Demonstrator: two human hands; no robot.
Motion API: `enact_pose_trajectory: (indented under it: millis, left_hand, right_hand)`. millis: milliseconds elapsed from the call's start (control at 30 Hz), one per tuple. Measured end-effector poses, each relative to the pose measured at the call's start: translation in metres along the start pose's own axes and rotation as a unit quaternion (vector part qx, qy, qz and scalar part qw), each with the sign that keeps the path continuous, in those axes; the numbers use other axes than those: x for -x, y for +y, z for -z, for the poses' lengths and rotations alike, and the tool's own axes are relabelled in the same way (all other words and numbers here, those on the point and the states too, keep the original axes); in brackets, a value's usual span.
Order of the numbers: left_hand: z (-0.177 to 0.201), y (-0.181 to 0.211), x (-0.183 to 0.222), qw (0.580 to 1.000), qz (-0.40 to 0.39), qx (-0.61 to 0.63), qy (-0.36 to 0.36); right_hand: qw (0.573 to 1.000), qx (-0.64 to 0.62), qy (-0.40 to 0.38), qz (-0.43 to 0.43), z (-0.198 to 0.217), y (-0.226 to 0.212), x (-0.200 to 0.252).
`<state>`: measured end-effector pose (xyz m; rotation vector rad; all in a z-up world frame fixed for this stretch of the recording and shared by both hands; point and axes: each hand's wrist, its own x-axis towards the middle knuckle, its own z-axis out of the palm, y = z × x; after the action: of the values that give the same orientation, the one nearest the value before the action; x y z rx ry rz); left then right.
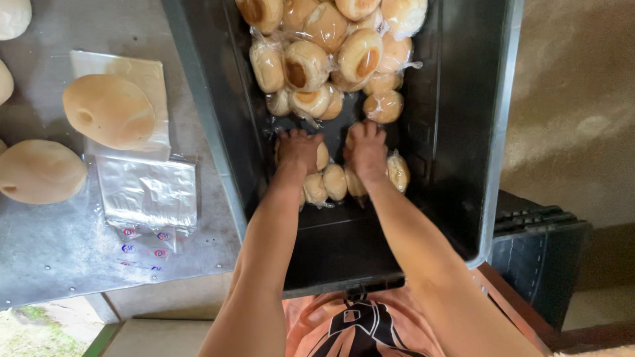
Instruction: The person organizes wrapped bread rolls within a large black bin by hand, moving them one by one to arrange them in neat rows.
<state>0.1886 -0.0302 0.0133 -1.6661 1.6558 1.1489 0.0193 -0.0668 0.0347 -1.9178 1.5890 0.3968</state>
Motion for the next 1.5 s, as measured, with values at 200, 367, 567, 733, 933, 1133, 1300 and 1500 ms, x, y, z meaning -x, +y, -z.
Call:
enact_pose_trajectory:
  millis: [200, 367, 567, 733, 933, 1133, 1300, 1500]
  left_hand:
    - [0.010, -0.003, -0.003, 0.999, -0.005, 0.048, -0.022]
    - [0.016, 0.005, 0.007, 0.999, -0.002, 0.034, -0.028]
    - [0.014, 0.015, 0.013, 0.997, 0.024, 0.070, -0.020]
    - [0.009, 0.012, 0.002, 0.995, 0.032, 0.096, 0.006]
    - [0.029, 0.035, -0.001, 0.980, 0.018, 0.181, -0.075]
    - [-0.022, 0.057, -0.024, 0.990, 0.009, 0.116, 0.082]
    - [-0.039, 0.055, -0.028, 0.977, -0.004, 0.127, 0.169]
    - [-0.004, 0.040, -0.002, 0.977, -0.015, 0.176, 0.118]
  right_hand:
    - [0.968, -0.147, -0.203, -0.001, 0.044, 0.020, 0.003]
    - [0.967, -0.226, -0.053, -0.108, 0.017, 0.047, -0.019]
    - [0.926, -0.269, 0.232, -0.128, -0.055, 0.048, -0.070]
    - [0.924, -0.367, 0.027, -0.106, -0.093, 0.038, -0.036]
    - [0.728, -0.682, -0.072, 0.012, -0.088, 0.036, -0.033]
    - [0.936, -0.096, 0.308, 0.138, 0.058, -0.019, -0.054]
    - [0.983, 0.084, 0.007, 0.166, 0.147, -0.051, -0.080]
    - [0.979, -0.016, 0.064, 0.193, 0.099, -0.005, -0.055]
